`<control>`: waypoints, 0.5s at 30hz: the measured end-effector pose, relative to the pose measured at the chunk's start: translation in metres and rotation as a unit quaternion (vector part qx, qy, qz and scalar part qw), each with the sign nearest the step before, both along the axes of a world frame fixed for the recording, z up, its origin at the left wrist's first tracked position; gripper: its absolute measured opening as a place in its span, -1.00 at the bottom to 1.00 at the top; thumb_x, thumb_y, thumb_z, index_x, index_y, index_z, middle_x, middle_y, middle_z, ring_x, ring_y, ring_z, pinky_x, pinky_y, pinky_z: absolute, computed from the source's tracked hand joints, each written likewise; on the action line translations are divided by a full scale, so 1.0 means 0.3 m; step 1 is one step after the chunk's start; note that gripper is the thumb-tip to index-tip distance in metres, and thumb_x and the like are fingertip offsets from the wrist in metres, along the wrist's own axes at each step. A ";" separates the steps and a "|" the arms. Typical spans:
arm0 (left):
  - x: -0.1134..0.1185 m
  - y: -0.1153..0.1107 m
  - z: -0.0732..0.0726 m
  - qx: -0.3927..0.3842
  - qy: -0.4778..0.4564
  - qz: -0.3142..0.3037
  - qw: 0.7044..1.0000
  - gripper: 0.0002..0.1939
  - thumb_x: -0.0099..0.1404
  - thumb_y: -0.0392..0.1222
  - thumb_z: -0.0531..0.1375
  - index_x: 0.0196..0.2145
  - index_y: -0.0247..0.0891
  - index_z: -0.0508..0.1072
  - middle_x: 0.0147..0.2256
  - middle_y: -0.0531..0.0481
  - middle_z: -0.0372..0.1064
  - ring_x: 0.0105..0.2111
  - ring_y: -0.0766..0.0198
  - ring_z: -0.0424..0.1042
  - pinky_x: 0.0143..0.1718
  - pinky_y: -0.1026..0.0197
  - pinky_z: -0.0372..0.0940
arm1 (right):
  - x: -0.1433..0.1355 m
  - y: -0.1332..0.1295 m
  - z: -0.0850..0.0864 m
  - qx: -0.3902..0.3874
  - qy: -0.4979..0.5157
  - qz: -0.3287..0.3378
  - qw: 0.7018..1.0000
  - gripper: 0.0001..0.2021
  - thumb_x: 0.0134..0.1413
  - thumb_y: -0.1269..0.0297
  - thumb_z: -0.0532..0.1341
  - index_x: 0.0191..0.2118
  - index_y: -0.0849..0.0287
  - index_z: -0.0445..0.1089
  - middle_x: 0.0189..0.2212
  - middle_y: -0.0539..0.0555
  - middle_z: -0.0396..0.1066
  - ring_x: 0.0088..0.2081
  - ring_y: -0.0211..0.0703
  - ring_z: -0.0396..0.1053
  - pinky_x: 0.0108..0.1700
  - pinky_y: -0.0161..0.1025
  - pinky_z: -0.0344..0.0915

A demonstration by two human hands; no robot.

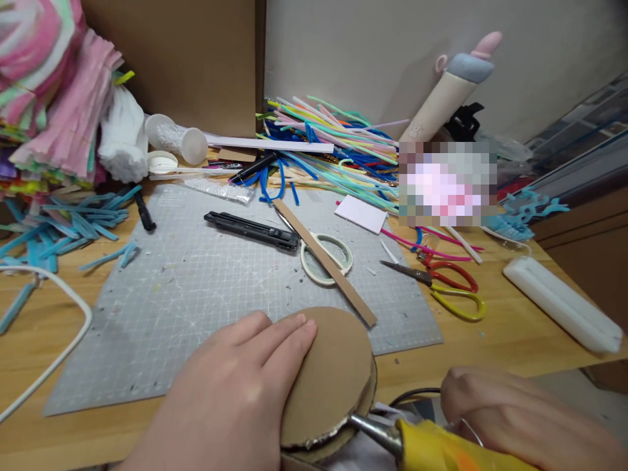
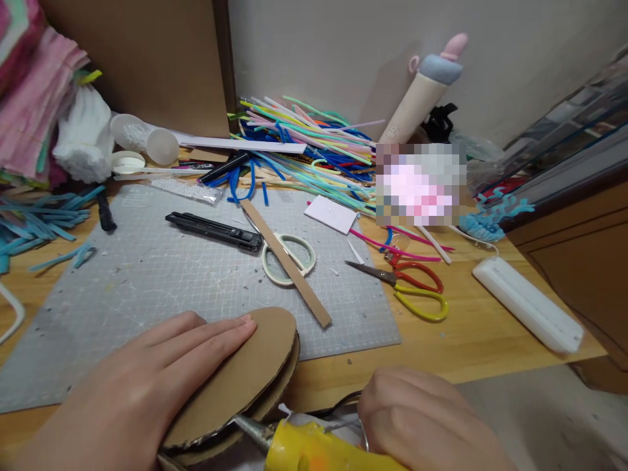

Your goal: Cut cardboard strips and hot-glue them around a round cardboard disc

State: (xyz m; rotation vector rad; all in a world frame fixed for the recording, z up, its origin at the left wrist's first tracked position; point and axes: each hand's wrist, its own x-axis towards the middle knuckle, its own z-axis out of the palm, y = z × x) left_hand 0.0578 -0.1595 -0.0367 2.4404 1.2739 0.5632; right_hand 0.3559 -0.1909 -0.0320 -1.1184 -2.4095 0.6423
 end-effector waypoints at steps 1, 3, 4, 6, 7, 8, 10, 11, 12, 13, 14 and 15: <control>-0.001 0.000 -0.002 0.000 0.000 0.001 1.000 -0.31 -0.05 -0.36 0.10 0.11 -0.24 0.39 -0.07 -0.06 0.52 -0.21 0.11 0.43 -0.23 0.10 0.38 | 0.004 0.011 0.006 0.001 -0.003 0.019 1.000 -0.70 0.35 0.00 -0.09 -0.37 -0.01 0.14 -0.64 -0.05 0.32 -0.63 -0.22 0.29 -0.60 -0.29 0.24; -0.005 -0.002 -0.007 0.002 0.000 0.003 1.000 -0.30 -0.06 -0.37 0.09 0.12 -0.23 0.39 -0.07 -0.05 0.52 -0.21 0.11 0.43 -0.23 0.10 0.38 | 0.016 0.037 0.020 -0.021 -0.018 0.081 0.996 -0.75 0.35 0.05 -0.03 -0.34 -0.01 0.15 -0.61 -0.06 0.36 -0.62 -0.26 0.33 -0.59 -0.35 0.29; -0.007 -0.003 -0.009 0.003 -0.001 0.005 1.000 -0.29 -0.06 -0.37 0.09 0.12 -0.22 0.39 -0.06 -0.06 0.52 -0.21 0.11 0.43 -0.22 0.10 0.38 | 0.023 0.049 0.027 -0.037 -0.028 0.107 0.993 -0.79 0.34 0.07 0.01 -0.32 -0.01 0.17 -0.59 -0.05 0.38 -0.59 -0.28 0.37 -0.57 -0.37 0.32; -0.009 -0.005 -0.007 -0.003 -0.003 0.004 1.000 -0.27 -0.07 -0.35 0.10 0.13 -0.20 0.38 -0.05 -0.06 0.52 -0.19 0.09 0.44 -0.21 0.09 0.38 | 0.033 0.065 0.038 -0.053 -0.037 0.122 0.990 -0.82 0.33 0.08 0.05 -0.30 -0.01 0.18 -0.56 -0.05 0.41 -0.57 -0.28 0.40 -0.56 -0.39 0.35; -0.009 -0.006 -0.002 -0.011 -0.002 0.004 1.000 -0.28 -0.07 -0.34 0.11 0.13 -0.19 0.38 -0.05 -0.06 0.51 -0.19 0.08 0.44 -0.21 0.08 0.38 | 0.035 0.069 0.042 -0.051 -0.035 0.111 0.992 -0.81 0.33 0.07 0.05 -0.31 -0.01 0.18 -0.56 -0.06 0.40 -0.57 -0.28 0.40 -0.55 -0.38 0.35; -0.008 -0.007 0.005 -0.022 0.000 0.006 1.000 -0.28 -0.06 -0.33 0.11 0.13 -0.19 0.38 -0.04 -0.06 0.51 -0.17 0.08 0.44 -0.19 0.06 0.38 | 0.036 0.070 0.045 -0.049 -0.030 0.101 0.993 -0.80 0.33 0.07 0.04 -0.32 -0.01 0.18 -0.57 -0.06 0.40 -0.58 -0.27 0.40 -0.56 -0.38 0.35; -0.002 -0.008 0.024 -0.045 0.007 0.015 0.999 -0.31 -0.03 -0.32 0.12 0.13 -0.21 0.39 -0.03 -0.08 0.51 -0.14 0.06 0.43 -0.15 0.04 0.38 | 0.034 0.064 0.049 -0.049 -0.014 0.087 0.995 -0.78 0.33 0.06 0.04 -0.34 0.00 0.19 -0.57 -0.06 0.39 -0.59 -0.27 0.39 -0.57 -0.38 0.34; 0.001 -0.009 0.035 -0.057 0.013 0.022 0.998 -0.33 -0.01 -0.32 0.12 0.13 -0.22 0.39 -0.02 -0.09 0.50 -0.13 0.05 0.43 -0.12 0.03 0.38 | 0.031 0.059 0.051 -0.051 -0.007 0.078 0.996 -0.78 0.33 0.07 0.04 -0.34 0.01 0.21 -0.57 -0.05 0.39 -0.58 -0.26 0.39 -0.56 -0.37 0.34; 0.004 -0.009 0.045 -0.067 0.018 0.028 0.997 -0.34 0.01 -0.32 0.12 0.13 -0.23 0.40 -0.02 -0.09 0.50 -0.11 0.05 0.43 -0.10 0.02 0.37 | 0.029 0.054 0.053 -0.053 0.001 0.071 0.996 -0.78 0.33 0.09 0.04 -0.34 0.03 0.22 -0.56 -0.04 0.39 -0.57 -0.26 0.39 -0.55 -0.36 0.33; 0.007 -0.009 0.054 -0.073 0.021 0.030 0.997 -0.35 0.02 -0.32 0.12 0.13 -0.23 0.40 -0.02 -0.09 0.50 -0.11 0.04 0.42 -0.09 0.02 0.37 | 0.026 0.048 0.055 -0.057 0.007 0.065 0.996 -0.77 0.34 0.11 0.03 -0.34 0.04 0.24 -0.55 -0.04 0.39 -0.57 -0.25 0.40 -0.55 -0.36 0.33; 0.009 -0.009 0.060 -0.077 0.023 0.030 0.996 -0.34 0.02 -0.33 0.12 0.13 -0.22 0.40 -0.02 -0.08 0.50 -0.11 0.04 0.43 -0.09 0.02 0.37 | 0.023 0.044 0.057 -0.063 0.011 0.059 0.996 -0.76 0.35 0.13 0.03 -0.34 0.06 0.25 -0.55 -0.03 0.38 -0.56 -0.25 0.40 -0.54 -0.35 0.33; 0.010 -0.008 0.065 -0.079 0.024 0.030 0.996 -0.33 0.01 -0.35 0.11 0.13 -0.20 0.40 -0.02 -0.07 0.50 -0.12 0.05 0.43 -0.10 0.02 0.37 | 0.021 0.040 0.059 -0.065 0.015 0.053 0.996 -0.75 0.36 0.14 0.01 -0.35 0.07 0.27 -0.55 -0.03 0.38 -0.56 -0.25 0.40 -0.54 -0.35 0.33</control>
